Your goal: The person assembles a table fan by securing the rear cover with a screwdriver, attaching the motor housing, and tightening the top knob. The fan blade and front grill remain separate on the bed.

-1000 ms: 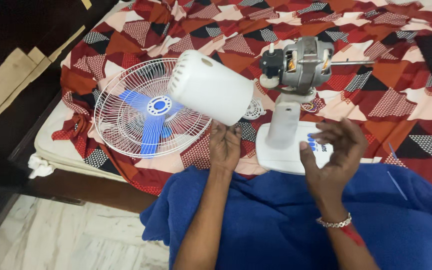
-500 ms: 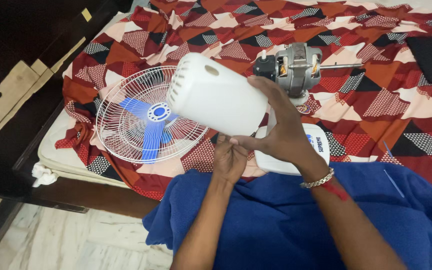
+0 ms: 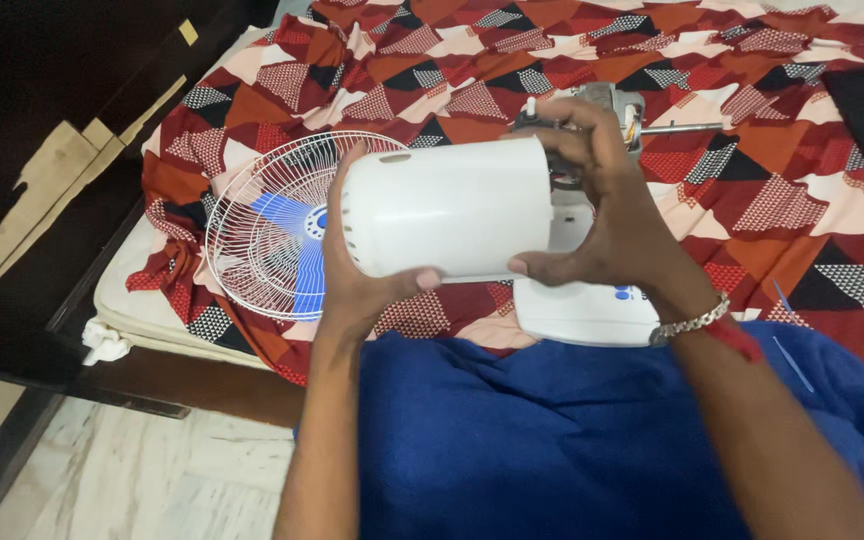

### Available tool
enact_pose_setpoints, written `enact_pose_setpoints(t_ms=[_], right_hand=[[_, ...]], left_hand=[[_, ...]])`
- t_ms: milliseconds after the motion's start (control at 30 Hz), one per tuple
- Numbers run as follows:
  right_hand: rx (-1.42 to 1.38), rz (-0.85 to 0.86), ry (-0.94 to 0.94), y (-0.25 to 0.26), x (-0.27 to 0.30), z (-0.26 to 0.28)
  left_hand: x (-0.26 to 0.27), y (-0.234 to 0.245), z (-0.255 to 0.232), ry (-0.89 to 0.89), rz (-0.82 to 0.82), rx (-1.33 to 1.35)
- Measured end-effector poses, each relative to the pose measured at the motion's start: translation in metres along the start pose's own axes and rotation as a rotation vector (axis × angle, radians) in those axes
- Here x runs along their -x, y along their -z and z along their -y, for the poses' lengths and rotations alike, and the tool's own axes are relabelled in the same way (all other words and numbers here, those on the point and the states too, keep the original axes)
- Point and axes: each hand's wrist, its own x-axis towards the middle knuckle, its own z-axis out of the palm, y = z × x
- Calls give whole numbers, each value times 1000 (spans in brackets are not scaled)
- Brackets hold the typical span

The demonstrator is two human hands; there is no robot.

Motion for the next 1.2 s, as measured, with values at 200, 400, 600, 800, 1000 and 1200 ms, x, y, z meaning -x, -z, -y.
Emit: enact_pose_setpoints(t_ms=[200,400,600,800,1000,1200], right_hand=[[713,-262,-105,29,-25,-12],[729,-5,-268,65,-38,-41],[648,35,-343,68,-31,-57],[751,70,-313,68,-33,-38],[925,35,-466,82,-16,-21],[595,-78,-355,103,12,-35]], left_hand=[[-8,-5,5,110,-249,326],[-39,12,45,100,-203,448],[-76,13,97,197,-189,780],[-99,-22,110,302,-49,460],[-103,-50,104,312,-10,501],[-100,-68,96,253,-30,549]])
